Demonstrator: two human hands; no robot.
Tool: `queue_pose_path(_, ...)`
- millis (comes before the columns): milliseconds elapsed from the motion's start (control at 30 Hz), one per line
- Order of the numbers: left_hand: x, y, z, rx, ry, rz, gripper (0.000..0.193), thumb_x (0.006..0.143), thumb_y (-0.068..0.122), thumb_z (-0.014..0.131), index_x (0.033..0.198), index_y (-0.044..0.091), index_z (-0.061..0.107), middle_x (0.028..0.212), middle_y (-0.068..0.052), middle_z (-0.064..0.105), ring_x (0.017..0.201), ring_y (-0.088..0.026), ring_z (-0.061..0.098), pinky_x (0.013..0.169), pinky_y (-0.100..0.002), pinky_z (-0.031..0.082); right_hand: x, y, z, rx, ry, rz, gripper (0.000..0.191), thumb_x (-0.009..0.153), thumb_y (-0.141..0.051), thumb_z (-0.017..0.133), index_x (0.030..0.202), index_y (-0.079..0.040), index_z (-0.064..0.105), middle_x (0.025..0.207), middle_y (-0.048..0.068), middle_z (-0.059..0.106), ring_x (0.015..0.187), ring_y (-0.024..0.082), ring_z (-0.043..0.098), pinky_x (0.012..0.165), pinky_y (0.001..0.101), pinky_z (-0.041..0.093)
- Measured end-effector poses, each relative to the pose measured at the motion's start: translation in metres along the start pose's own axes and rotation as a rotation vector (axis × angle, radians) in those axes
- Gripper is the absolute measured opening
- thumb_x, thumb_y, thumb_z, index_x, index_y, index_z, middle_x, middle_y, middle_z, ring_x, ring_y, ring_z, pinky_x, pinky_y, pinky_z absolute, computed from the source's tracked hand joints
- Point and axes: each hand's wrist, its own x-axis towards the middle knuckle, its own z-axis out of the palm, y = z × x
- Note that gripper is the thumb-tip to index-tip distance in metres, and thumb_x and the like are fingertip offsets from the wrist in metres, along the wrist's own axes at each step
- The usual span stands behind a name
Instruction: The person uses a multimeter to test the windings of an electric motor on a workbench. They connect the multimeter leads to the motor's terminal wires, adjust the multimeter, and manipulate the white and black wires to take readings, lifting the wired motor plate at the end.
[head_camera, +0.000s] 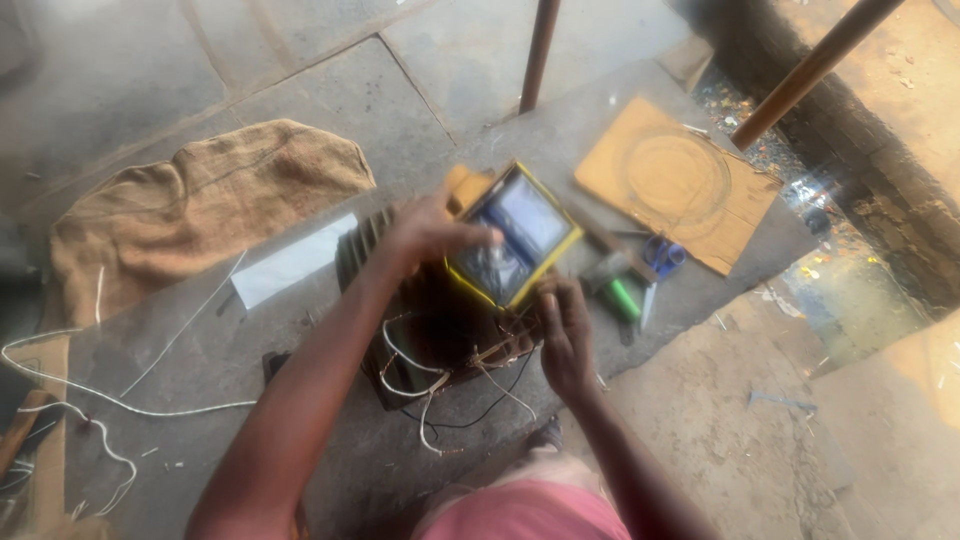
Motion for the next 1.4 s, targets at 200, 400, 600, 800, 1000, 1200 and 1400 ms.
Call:
queue_pose_path(200,0.007,-0.021,-0.002,-0.455,-0.136,0.028,0.118,0.044,0.050,0.086,0.143,0.005,0.041,0.123,-0.022,0.064,0.112,-0.033,0.065,0.101,-0.050,0.057,-0.003,0.010,-0.001,0.077,0.002,0.010,0.019,0.113,-0.022,0.040,0.115,-0.006,0.050,0.091,0.010,0.067,0.069,0.012,0.060,0.058,0.0240,0.051)
queue_pose_path(400,0.034,-0.051,-0.011,-0.517,-0.357,0.085,0.094,0.057,0.054,0.086,0.130,-0.001,0.063,0.115,-0.020,0.071,0.105,-0.033,0.067,0.099,-0.043,0.054,0.003,0.012,0.008,-0.158,-0.032,-0.068,0.019,0.111,-0.023,0.044,0.112,-0.006,0.051,0.106,0.010,0.060,0.082,0.013,0.062,0.068,0.0266,0.060)
queue_pose_path(600,0.046,-0.052,-0.019,-0.178,-0.225,-0.004,0.093,0.064,0.058,0.080,0.139,0.009,0.055,0.119,-0.013,0.070,0.114,-0.030,0.068,0.101,-0.045,0.056,-0.004,0.000,-0.003,-0.255,-0.004,0.145,0.021,0.108,-0.023,0.042,0.110,-0.009,0.057,0.088,0.011,0.061,0.069,0.016,0.059,0.060,0.0286,0.055)
queue_pose_path(800,0.031,-0.041,-0.026,-0.266,-0.060,0.020,0.090,0.081,0.065,0.072,0.142,0.002,0.052,0.135,-0.021,0.063,0.125,-0.031,0.059,0.104,-0.046,0.048,-0.039,-0.017,-0.001,-0.328,0.090,-0.158,0.020,0.112,-0.018,0.042,0.108,-0.008,0.059,0.120,0.015,0.069,0.105,0.022,0.069,0.091,0.0358,0.062)
queue_pose_path(1000,-0.061,-0.047,-0.020,-0.230,0.345,0.301,0.051,0.093,0.042,0.064,0.127,0.005,0.066,0.118,-0.018,0.074,0.099,-0.031,0.073,0.081,-0.041,0.064,-0.072,-0.036,0.021,-0.176,-0.019,-0.353,0.011,0.113,-0.016,0.049,0.112,-0.008,0.054,0.100,0.010,0.066,0.093,0.020,0.067,0.082,0.0343,0.058)
queue_pose_path(1200,-0.218,-0.078,0.032,-0.193,0.144,0.787,0.039,0.092,0.028,0.074,0.121,0.003,0.069,0.108,-0.015,0.076,0.096,-0.025,0.076,0.081,-0.037,0.062,-0.083,-0.058,0.050,-0.102,-0.235,-0.260,0.014,0.112,-0.019,0.047,0.115,-0.007,0.054,0.092,0.005,0.064,0.075,0.011,0.061,0.063,0.0266,0.052)
queue_pose_path(1400,-0.267,-0.103,0.071,-0.277,0.269,0.401,0.018,0.093,0.021,0.071,0.102,0.006,0.076,0.079,-0.006,0.074,0.066,-0.017,0.076,0.053,-0.032,0.060,-0.096,-0.070,0.044,-0.455,-0.414,-0.106,0.013,0.100,-0.014,0.063,0.105,-0.002,0.063,0.079,0.005,0.066,0.061,0.010,0.056,0.054,0.0260,0.047)
